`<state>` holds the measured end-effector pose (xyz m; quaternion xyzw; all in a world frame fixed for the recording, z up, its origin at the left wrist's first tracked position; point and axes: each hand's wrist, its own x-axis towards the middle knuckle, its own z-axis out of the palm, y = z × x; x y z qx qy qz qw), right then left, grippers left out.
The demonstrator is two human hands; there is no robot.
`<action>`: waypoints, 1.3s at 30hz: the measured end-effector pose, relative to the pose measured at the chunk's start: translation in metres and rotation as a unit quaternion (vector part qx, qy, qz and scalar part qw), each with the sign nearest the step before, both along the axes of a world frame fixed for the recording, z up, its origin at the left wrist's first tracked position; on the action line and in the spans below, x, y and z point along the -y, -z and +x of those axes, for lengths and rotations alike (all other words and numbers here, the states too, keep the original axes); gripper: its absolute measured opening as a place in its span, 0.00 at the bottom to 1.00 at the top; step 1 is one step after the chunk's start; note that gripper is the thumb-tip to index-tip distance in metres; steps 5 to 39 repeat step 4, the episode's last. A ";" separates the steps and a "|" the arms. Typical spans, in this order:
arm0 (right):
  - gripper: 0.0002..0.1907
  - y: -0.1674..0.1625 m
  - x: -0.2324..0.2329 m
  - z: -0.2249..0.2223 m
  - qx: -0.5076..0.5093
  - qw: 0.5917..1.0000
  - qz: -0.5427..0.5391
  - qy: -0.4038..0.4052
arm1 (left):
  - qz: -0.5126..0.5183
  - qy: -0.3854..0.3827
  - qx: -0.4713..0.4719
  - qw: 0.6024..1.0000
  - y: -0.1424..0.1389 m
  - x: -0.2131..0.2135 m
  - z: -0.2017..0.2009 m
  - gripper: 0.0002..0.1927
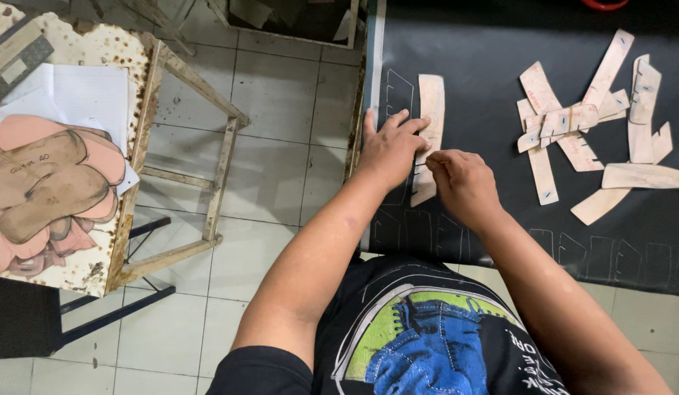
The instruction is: The person uses a wooden pattern and a pencil to trace repeated shapes onto a large black sheet laid on a table. The person repositions the pattern multiple times and draws along its edges to create a series of identical outlines.
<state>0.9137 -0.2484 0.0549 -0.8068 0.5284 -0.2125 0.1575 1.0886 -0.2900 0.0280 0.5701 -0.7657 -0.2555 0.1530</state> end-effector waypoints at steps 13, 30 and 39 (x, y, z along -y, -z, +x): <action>0.08 -0.003 0.004 0.002 0.027 0.998 0.050 0.009 | 0.004 0.004 0.009 1.000 0.000 0.000 0.000 0.12; 0.08 -0.003 0.004 0.002 0.027 0.998 0.050 0.009 | 0.004 0.004 0.009 1.000 0.000 0.000 0.000 0.12; 0.08 -0.003 0.004 0.002 0.027 0.998 0.050 0.009 | 0.004 0.004 0.009 1.000 0.000 0.000 0.000 0.12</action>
